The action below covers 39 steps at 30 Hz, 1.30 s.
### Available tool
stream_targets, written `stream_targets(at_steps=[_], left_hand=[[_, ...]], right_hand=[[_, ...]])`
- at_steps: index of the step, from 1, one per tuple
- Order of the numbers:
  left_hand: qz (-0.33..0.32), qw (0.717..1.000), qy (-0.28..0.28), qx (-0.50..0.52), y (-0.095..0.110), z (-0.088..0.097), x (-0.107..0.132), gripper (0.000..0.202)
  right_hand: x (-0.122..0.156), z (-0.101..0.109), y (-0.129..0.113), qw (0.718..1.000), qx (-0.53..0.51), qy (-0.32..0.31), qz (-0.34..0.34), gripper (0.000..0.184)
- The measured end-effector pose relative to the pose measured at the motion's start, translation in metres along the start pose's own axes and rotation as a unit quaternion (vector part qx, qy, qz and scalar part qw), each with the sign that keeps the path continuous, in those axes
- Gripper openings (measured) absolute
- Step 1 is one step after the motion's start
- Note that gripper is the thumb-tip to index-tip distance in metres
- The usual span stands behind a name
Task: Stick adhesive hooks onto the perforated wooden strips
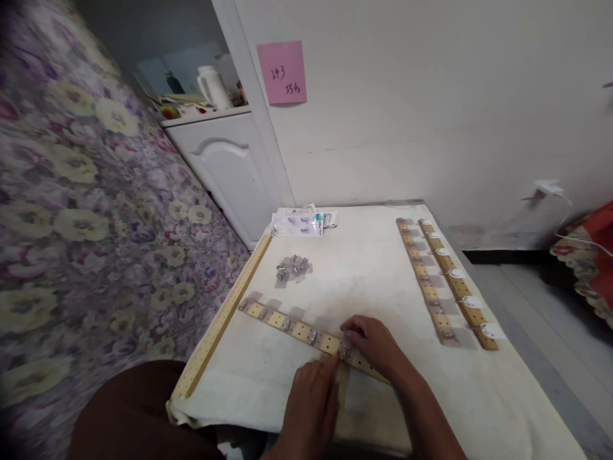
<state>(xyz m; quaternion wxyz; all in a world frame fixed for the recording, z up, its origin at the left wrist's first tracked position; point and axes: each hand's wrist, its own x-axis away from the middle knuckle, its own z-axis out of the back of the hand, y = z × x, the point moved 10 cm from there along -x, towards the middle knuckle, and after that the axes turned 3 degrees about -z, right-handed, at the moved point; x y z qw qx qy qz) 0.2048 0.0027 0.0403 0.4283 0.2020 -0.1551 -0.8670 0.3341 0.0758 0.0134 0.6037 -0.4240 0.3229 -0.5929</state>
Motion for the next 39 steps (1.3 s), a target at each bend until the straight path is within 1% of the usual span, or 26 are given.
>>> stream_targets(at_steps=[4, 13, 23, 30, 35, 39], left_hand=[[0.018, 0.999, -0.02, -0.019, -0.0004, -0.0022, -0.0018, 0.044], [0.029, 0.998, -0.043, -0.019, -0.0021, -0.0061, -0.0031, 0.046], [0.022, 0.999, -0.035, -0.029, -0.0012, -0.0058, -0.0037, 0.045], [0.006, 0.998, -0.039, -0.05, 0.0015, -0.0079, -0.0043, 0.047], [0.007, 0.997, -0.05, -0.059, 0.0018, -0.0084, -0.0055, 0.048], [0.004, 0.997, -0.046, -0.064, 0.0015, -0.0081, -0.0055, 0.049]], right_hand=[[-0.0001, -0.0004, 0.0016, 1.0, -0.003, -0.002, -0.006, 0.019], [0.0, 0.0003, 0.0023, 1.0, -0.01, -0.006, -0.001, 0.019], [-0.0005, -0.0001, 0.0026, 1.0, -0.013, -0.005, 0.0, 0.02], [0.0011, 0.001, -0.0032, 1.0, -0.002, -0.006, 0.007, 0.019], [0.0028, 0.0027, -0.0065, 1.0, 0.017, 0.004, 0.01, 0.019], [0.0033, 0.0009, -0.0049, 0.999, 0.04, 0.006, 0.008, 0.018]])
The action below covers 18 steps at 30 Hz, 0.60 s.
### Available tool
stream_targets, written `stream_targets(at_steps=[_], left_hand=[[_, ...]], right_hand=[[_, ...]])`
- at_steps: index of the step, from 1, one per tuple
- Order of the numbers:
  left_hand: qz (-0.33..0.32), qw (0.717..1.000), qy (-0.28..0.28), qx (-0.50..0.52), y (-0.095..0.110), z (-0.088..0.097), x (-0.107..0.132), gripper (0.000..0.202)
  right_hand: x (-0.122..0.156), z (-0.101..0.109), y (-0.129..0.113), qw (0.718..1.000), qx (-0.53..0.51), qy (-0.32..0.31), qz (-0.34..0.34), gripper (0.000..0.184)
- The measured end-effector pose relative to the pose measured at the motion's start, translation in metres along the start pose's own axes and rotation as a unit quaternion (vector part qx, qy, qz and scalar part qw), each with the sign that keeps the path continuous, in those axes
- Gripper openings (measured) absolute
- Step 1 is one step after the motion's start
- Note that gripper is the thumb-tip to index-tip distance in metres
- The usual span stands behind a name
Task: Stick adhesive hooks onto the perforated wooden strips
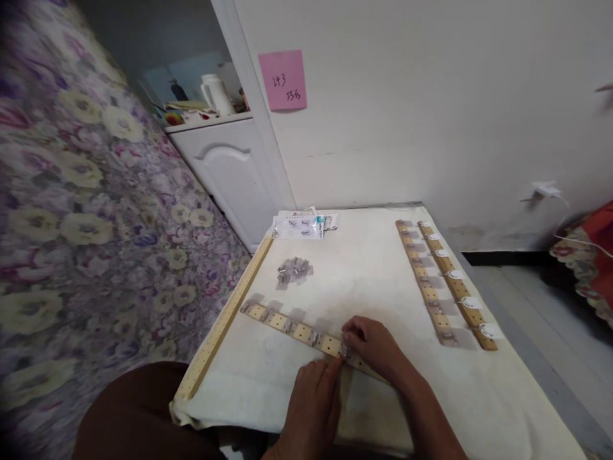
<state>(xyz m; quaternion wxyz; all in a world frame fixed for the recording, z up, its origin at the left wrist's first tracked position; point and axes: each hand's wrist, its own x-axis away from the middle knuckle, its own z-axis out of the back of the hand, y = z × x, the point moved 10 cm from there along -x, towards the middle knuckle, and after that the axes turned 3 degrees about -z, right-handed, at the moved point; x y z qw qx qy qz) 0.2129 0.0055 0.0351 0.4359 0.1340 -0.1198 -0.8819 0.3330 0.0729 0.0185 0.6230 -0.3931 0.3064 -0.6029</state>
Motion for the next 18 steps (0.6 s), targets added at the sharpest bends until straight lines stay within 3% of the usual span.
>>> stream_targets(at_steps=[6, 18], left_hand=[[-0.002, 1.0, 0.0, -0.007, 0.0, -0.003, -0.001, 0.049], [-0.001, 0.999, -0.033, -0.035, -0.003, -0.011, -0.002, 0.051]], right_hand=[[0.001, -0.002, 0.007, 1.0, 0.014, -0.002, -0.016, 0.021], [-0.005, -0.008, 0.026, 0.997, -0.057, -0.002, -0.057, 0.029]])
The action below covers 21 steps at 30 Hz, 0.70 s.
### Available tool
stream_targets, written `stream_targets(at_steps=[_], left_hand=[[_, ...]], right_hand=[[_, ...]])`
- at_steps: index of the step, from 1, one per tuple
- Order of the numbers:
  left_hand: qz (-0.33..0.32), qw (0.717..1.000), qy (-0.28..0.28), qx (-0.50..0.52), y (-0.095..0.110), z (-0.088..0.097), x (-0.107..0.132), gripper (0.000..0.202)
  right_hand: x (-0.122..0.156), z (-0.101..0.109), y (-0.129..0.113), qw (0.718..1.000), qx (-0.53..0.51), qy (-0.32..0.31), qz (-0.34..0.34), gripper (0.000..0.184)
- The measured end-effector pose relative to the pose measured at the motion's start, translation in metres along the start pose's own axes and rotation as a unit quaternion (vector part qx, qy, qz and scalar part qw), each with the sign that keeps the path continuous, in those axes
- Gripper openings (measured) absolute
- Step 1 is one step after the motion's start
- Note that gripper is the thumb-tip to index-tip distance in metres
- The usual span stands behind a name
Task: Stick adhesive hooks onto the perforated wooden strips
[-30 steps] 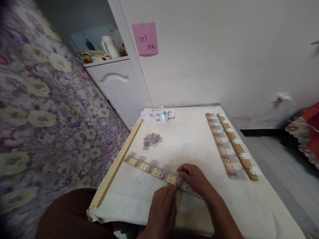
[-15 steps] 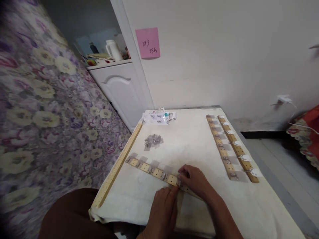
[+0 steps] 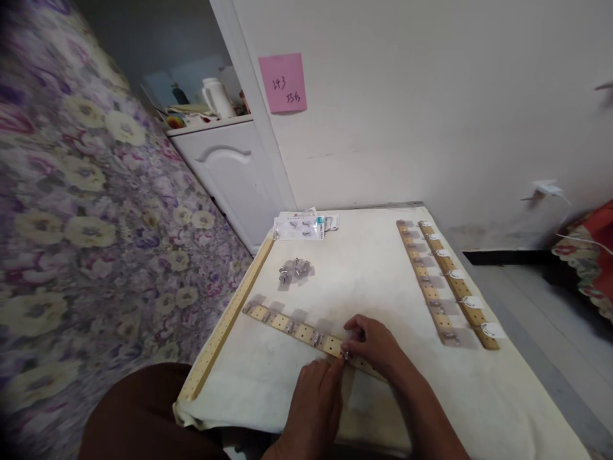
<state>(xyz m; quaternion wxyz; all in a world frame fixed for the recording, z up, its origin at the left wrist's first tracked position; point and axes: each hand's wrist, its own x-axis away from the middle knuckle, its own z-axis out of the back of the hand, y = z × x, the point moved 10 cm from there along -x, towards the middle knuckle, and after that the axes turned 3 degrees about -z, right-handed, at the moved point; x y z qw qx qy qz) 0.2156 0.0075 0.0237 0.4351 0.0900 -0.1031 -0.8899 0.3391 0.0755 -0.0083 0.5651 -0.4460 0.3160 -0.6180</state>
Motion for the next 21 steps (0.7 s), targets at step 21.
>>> stream_targets(at_steps=[21], left_hand=[[-0.055, 0.982, 0.126, 0.129, -0.007, 0.021, 0.013, 0.041]], right_hand=[[0.022, 0.072, -0.004, 0.991, -0.028, 0.129, 0.018, 0.031]])
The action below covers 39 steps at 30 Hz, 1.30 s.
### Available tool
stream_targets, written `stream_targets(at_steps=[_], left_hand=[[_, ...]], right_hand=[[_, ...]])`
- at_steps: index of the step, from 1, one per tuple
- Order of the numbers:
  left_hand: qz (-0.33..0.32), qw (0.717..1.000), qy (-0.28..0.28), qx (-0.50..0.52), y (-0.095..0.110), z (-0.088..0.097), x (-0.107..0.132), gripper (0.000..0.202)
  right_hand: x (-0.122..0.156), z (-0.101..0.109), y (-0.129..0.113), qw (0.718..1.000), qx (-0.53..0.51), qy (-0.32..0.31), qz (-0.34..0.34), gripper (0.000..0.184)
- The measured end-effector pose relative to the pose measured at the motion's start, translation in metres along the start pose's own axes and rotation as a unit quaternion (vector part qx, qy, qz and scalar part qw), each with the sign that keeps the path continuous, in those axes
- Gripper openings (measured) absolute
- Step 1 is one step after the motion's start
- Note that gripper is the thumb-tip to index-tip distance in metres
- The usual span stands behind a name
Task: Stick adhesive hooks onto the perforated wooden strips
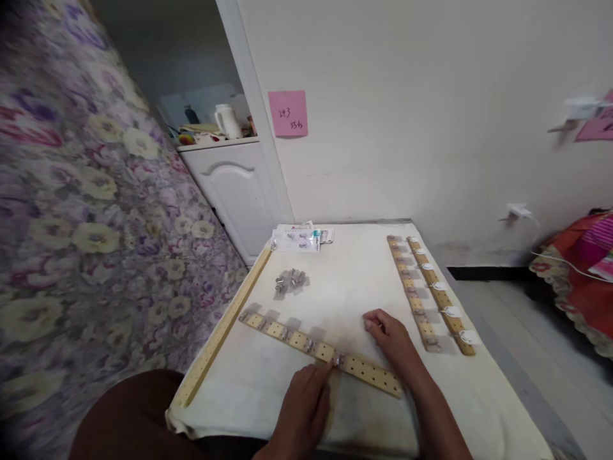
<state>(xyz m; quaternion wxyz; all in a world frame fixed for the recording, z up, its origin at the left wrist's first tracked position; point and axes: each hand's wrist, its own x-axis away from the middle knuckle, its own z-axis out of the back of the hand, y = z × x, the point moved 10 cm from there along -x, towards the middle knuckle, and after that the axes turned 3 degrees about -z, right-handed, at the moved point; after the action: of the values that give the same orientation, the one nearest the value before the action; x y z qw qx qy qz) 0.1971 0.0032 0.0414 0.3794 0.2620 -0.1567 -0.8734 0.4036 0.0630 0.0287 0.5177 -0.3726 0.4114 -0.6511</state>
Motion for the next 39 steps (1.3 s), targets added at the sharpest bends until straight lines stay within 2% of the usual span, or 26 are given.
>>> stream_targets(at_steps=[4, 7, 12, 14, 16, 18, 20, 23, 28, 36, 39], left_hand=[[0.009, 0.999, 0.021, 0.039, -0.002, 0.017, -0.007, 0.028], [0.048, 0.998, 0.037, 0.004, -0.018, 0.048, -0.028, 0.018], [0.125, 0.984, 0.06, -0.11, -0.083, 0.112, -0.08, 0.018], [0.156, 0.975, 0.063, -0.144, -0.114, 0.126, -0.098, 0.019], [0.179, 0.968, 0.048, -0.17, -0.139, 0.128, -0.113, 0.017], [0.2, 0.96, 0.029, -0.192, -0.156, 0.121, -0.123, 0.013], [0.224, 0.952, 0.014, -0.21, -0.17, 0.111, -0.128, 0.012], [0.255, 0.941, 0.004, -0.222, -0.182, 0.099, -0.13, 0.021], [0.275, 0.938, 0.022, -0.209, -0.184, 0.101, -0.129, 0.023], [0.257, 0.951, 0.116, -0.122, -0.173, 0.135, -0.123, 0.019], [0.251, 0.954, 0.148, -0.069, -0.173, 0.141, -0.118, 0.022]], right_hand=[[-0.002, -0.003, 0.007, 1.0, 0.009, -0.017, 0.002, 0.025], [-0.002, -0.019, 0.006, 0.998, 0.041, -0.053, 0.015, 0.02], [-0.004, -0.03, 0.01, 0.995, 0.069, -0.071, 0.015, 0.019], [-0.005, -0.03, 0.013, 0.995, 0.07, -0.071, 0.01, 0.019], [-0.006, -0.03, 0.015, 0.995, 0.076, -0.066, 0.008, 0.019], [-0.008, -0.029, 0.017, 0.995, 0.084, -0.058, 0.007, 0.018], [-0.009, -0.03, 0.019, 0.995, 0.082, -0.057, 0.0, 0.018], [-0.01, -0.034, 0.023, 0.996, 0.061, -0.066, -0.015, 0.02], [-0.009, -0.035, 0.027, 0.995, 0.063, -0.069, -0.024, 0.02], [-0.01, -0.033, 0.028, 0.998, 0.036, -0.059, -0.011, 0.022], [-0.01, -0.033, 0.027, 0.997, 0.042, -0.062, -0.005, 0.021]])
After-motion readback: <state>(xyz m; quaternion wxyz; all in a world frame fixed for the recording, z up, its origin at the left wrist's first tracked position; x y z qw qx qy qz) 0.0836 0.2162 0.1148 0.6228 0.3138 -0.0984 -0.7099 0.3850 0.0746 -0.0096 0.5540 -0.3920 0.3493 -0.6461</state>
